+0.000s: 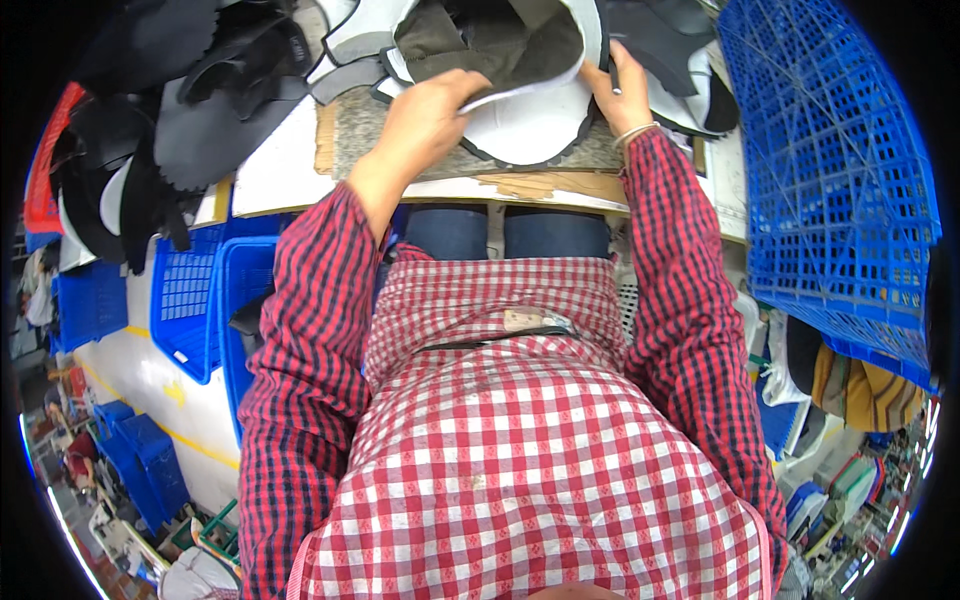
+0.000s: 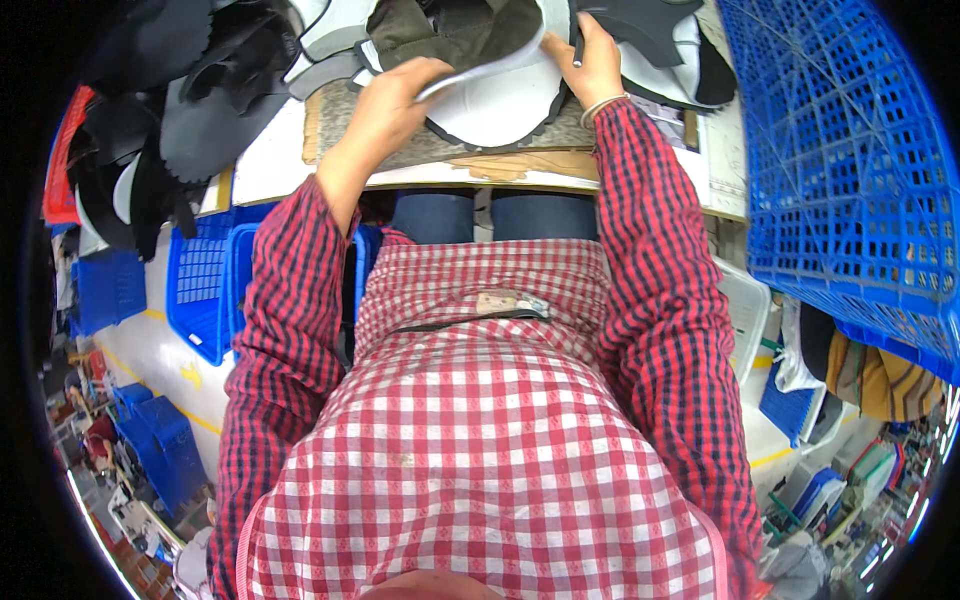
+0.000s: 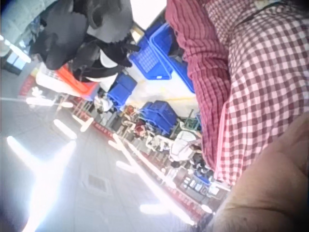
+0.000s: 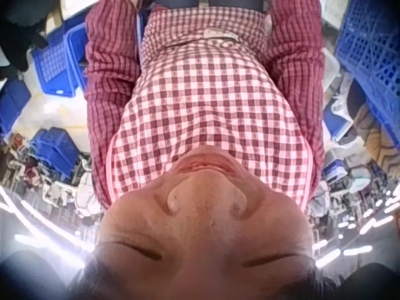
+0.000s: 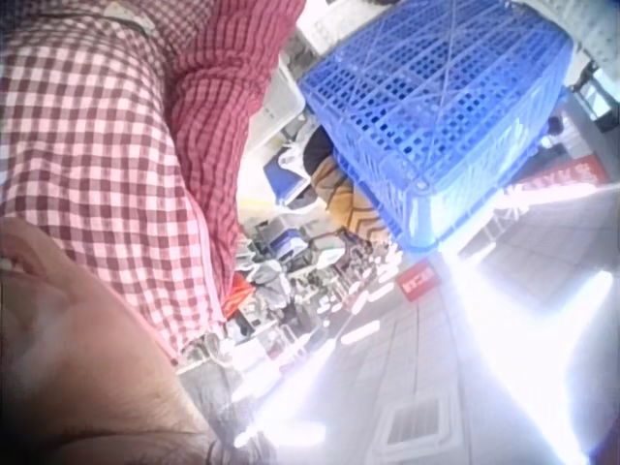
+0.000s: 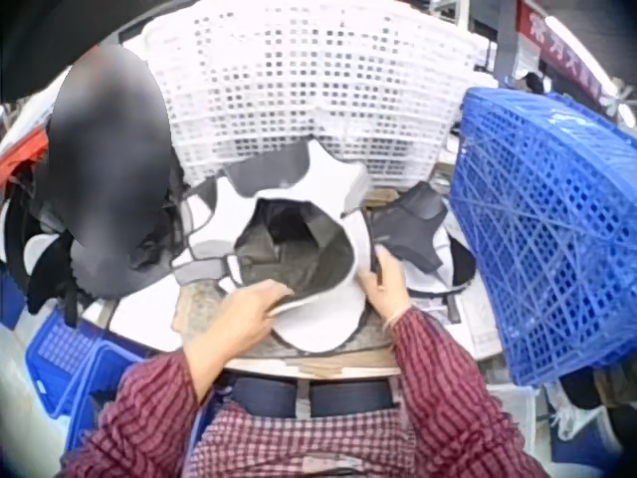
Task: The person picks black shoe parts from a blue basket, places them on a workbench, and marks them with a pen. They handle each part individually, turning them over and inspecting edges before setting them aside.
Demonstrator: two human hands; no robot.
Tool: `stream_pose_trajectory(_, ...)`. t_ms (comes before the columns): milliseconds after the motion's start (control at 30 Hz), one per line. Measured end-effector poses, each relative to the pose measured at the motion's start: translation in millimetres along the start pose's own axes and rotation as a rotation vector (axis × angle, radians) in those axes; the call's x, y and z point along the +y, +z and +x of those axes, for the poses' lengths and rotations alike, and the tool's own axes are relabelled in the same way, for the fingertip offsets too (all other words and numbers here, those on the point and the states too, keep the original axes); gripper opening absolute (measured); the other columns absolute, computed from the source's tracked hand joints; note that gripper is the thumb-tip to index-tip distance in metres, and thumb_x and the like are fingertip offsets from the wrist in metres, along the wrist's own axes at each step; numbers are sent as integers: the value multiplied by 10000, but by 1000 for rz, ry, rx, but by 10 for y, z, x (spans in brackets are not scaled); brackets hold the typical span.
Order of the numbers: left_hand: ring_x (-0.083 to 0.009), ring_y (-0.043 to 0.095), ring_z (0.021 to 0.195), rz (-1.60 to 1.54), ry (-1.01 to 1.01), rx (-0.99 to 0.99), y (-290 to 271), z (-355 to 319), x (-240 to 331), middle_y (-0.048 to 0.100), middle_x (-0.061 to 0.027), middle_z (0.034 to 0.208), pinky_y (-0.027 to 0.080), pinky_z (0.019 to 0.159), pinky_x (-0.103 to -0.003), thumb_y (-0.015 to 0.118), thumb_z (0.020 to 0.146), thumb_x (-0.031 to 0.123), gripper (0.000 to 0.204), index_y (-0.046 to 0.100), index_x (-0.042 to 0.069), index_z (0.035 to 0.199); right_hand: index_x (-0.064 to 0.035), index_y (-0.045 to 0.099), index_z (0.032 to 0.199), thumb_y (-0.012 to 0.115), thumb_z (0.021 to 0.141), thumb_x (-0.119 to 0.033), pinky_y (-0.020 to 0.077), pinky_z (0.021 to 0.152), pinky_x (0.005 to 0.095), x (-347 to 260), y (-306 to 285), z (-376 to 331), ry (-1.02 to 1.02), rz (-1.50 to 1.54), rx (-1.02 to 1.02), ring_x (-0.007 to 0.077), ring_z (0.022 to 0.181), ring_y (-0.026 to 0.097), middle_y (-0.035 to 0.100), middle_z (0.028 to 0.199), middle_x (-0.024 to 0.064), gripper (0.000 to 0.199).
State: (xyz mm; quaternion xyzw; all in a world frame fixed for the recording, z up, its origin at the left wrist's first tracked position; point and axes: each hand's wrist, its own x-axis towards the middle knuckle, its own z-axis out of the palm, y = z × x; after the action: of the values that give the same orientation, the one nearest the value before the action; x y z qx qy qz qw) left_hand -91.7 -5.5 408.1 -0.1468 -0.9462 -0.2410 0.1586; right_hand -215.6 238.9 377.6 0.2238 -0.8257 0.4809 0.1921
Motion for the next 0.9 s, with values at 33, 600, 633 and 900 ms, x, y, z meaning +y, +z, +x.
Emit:
stream_pose_trajectory(33,-365,651,1070,39,-24,-153,101,89,20,697,-98,1131,530,873,-420,631,836,33,325,660,107,1152,2,651,1032,745,927,-208,542,747,317,67,-36,-25,158,-201,12,180,795,699,712,832,94,253)
stream_pose_trajectory(600,-279,731,855,266,-158,52,425,466,-5,724,-73,931,579,700,-408,717,760,683,689,665,260,1301,-66,562,812,754,935,-120,380,615,201,-260,45,-721,216,387,-210,19,699,477,580,790,-45,235)
stream_pose_trajectory(633,-306,717,868,230,-177,38,414,458,23,707,-104,941,570,712,-421,742,763,616,661,664,220,1288,-70,553,799,761,931,-121,380,615,201,-257,40,-734,180,334,-200,22,698,479,578,780,-44,251)
stream_pose_trajectory(900,-342,704,802,211,-154,97,386,505,112,684,-140,910,552,660,-439,804,738,537,647,677,173,1258,-54,552,775,771,921,-152,389,549,231,-338,107,-743,187,233,-86,39,616,464,549,667,-31,280)
